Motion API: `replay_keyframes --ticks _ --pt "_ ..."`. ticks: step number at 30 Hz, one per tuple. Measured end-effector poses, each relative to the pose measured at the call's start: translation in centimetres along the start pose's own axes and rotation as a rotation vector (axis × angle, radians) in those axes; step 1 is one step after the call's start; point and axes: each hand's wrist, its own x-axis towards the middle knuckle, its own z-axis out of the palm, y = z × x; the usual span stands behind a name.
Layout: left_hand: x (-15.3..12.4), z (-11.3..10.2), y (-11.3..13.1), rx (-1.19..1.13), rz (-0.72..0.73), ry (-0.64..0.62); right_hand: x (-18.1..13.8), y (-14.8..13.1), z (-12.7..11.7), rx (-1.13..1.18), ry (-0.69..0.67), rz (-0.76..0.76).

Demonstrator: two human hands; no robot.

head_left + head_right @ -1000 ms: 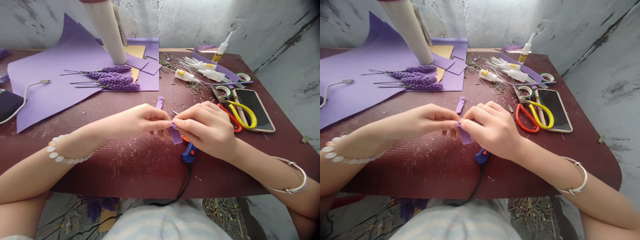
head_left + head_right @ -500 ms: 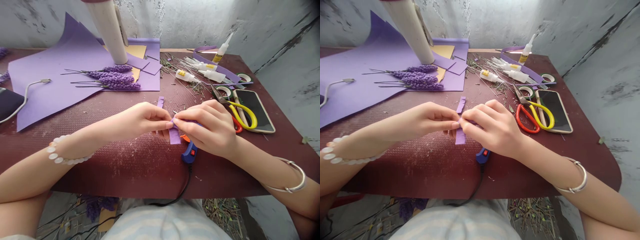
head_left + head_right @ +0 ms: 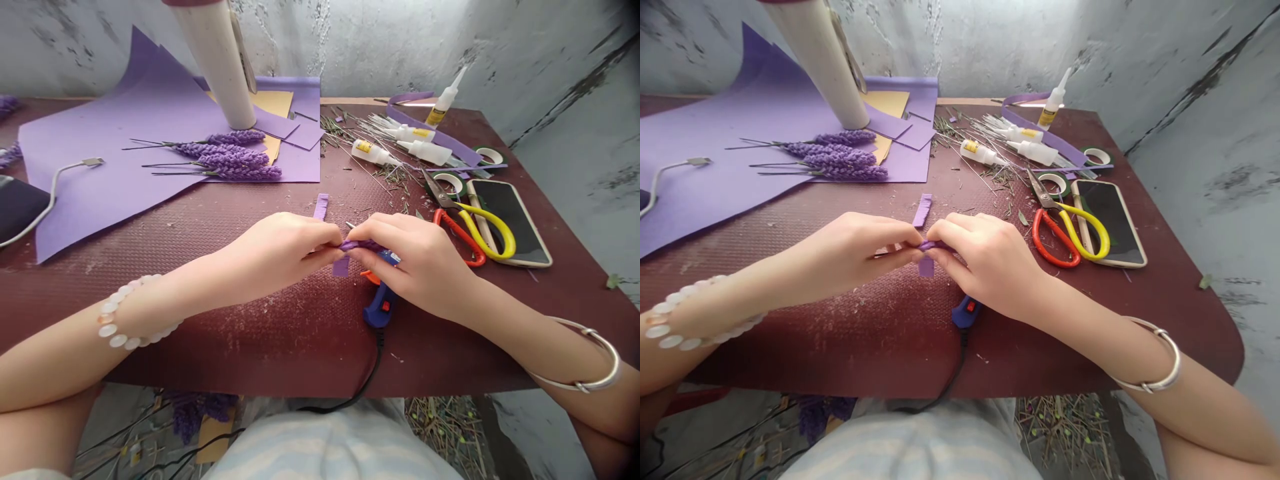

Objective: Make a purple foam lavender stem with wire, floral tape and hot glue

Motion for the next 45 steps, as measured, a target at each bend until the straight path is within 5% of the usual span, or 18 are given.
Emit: replay_keyframes --ticks 10,17,25,32,36,45 --pt "0.4 -1.2 0.1 -0.588 -0.213 -0.210 0.1 0.1 0.0 -0.050 0.067 -0.062" --pt "0.5 -1.6 -0.3 -0.701 -0.224 -0.306 0.2 0.5 0.3 -0.200 0.198 -0.250" --pt "0.5 -1.5 0.1 -0.612 -0.235 -0.130 -0.2 0.2 0.0 -0.486 0.259 -0.437" --pt "0.1 -0.6 0.8 -0.195 -0.205 0.082 0.1 -0.1 0.6 -0.241 0.190 -0.202" --pt "0.0 -0.1 0.9 -0.021 -0.170 0.070 0.3 -0.2 0.7 -0.229 0.116 -0.183" --pt "0.6 -0.7 -0.5 -0.406 -0.180 -0.158 0.2 0.2 0.5 -0.099 0.043 -0.073"
